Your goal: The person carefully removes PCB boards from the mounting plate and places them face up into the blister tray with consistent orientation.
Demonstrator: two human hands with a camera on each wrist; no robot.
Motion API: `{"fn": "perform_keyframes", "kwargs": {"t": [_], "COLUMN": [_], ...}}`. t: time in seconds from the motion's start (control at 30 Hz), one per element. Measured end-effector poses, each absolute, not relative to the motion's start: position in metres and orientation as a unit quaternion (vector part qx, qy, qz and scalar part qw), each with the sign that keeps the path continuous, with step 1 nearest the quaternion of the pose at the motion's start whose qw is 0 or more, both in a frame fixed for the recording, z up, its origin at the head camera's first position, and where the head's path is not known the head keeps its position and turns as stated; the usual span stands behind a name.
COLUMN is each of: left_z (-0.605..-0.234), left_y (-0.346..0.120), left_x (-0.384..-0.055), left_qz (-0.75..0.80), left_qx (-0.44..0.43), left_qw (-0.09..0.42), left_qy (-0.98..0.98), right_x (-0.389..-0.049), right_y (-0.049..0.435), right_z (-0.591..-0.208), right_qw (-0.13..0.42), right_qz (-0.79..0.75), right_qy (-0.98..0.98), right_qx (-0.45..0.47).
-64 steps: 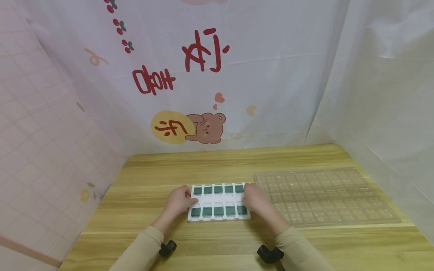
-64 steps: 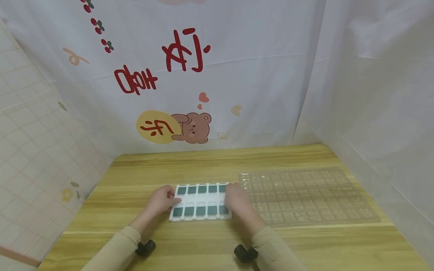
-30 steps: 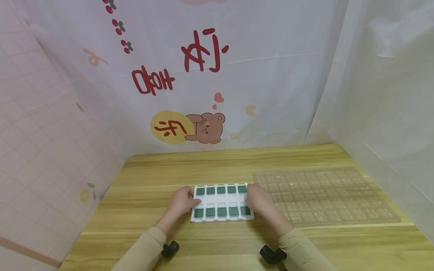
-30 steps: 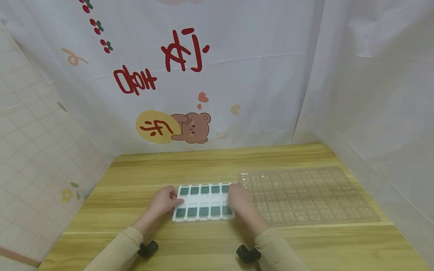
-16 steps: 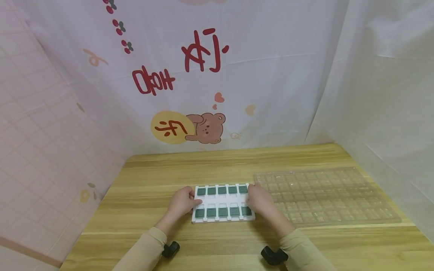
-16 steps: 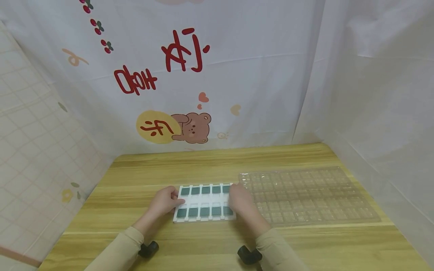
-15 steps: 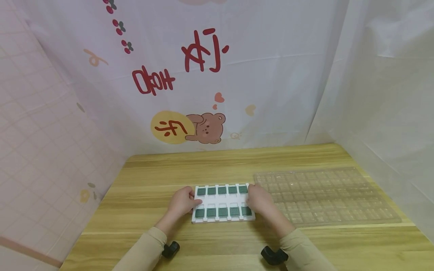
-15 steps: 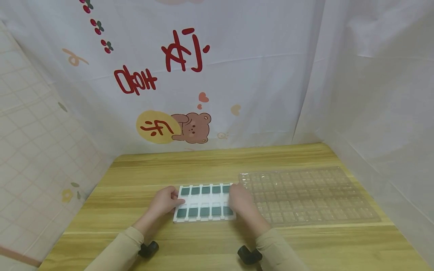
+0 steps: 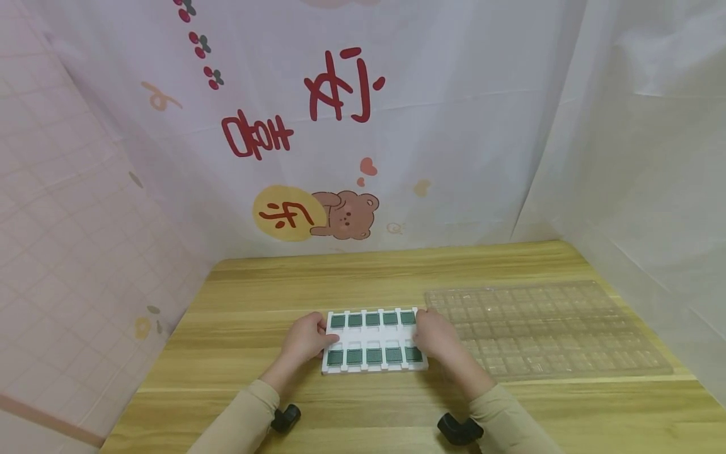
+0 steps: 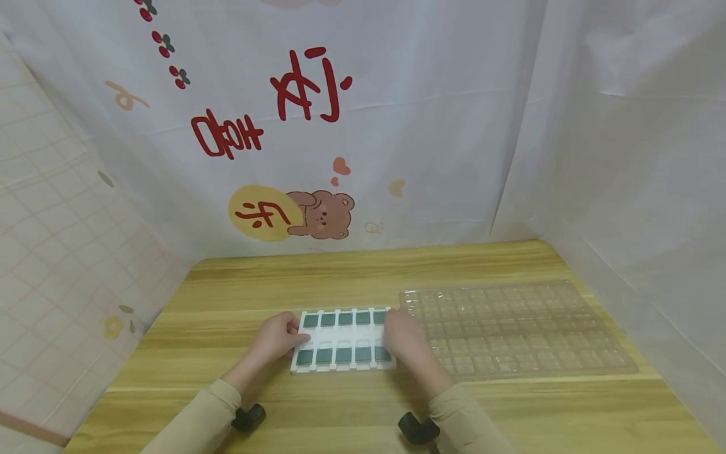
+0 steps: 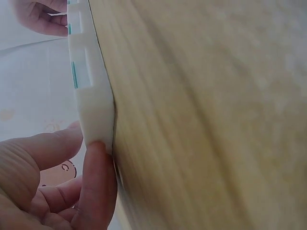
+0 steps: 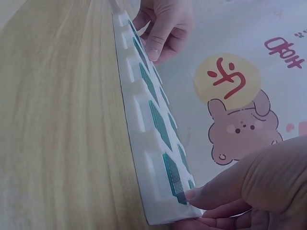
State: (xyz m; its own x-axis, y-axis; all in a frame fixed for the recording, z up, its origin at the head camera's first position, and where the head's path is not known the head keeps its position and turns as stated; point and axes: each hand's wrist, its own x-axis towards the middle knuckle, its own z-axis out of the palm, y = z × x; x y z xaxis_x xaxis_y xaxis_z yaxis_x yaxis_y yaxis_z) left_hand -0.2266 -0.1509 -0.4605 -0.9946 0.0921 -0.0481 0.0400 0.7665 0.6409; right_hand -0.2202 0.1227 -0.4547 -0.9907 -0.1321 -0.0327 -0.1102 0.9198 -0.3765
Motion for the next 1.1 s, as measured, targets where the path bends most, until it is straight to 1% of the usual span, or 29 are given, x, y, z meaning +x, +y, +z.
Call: {"fn": "perform_keyframes", "kwargs": {"t": [0.13,0.37,0.6,0.9,1.1], "left_z": [-0.460,-0.453,-0.443,-0.431,-0.430], "left_y": [-0.152,-0.159,-0.170,-0.176,-0.177], "left_x": [-0.228,-0.229,-0.234,-0.242,-0.246], "left_qz": [0.345,0.366,0.357,0.358,0.350], "left_qx": [0.034,0.041,0.077,0.103,0.101], "left_qw": [0.044,0.077,0.054,0.046,0.083], "left_qy": [0.937,0.926,0.929,0.927,0.928], "right_x": [-0.221,-0.216,-0.214,-0.227,-0.238], "right_y": [0.123,0.129,0.137,0.138,0.130], "right_z": [-0.455,-0.444,-0.428,-0.433,-0.435], "right_qw": [0.031,0.043,0.035,0.000,-0.021], "right_qz": [-0.190,-0.202,-0.263,-0.293,-0.281], "right_qy": [0.979,0.975,0.959,0.935,0.926], "right_qx": [-0.064,-0.076,-0.103,-0.200,-0.251]}}
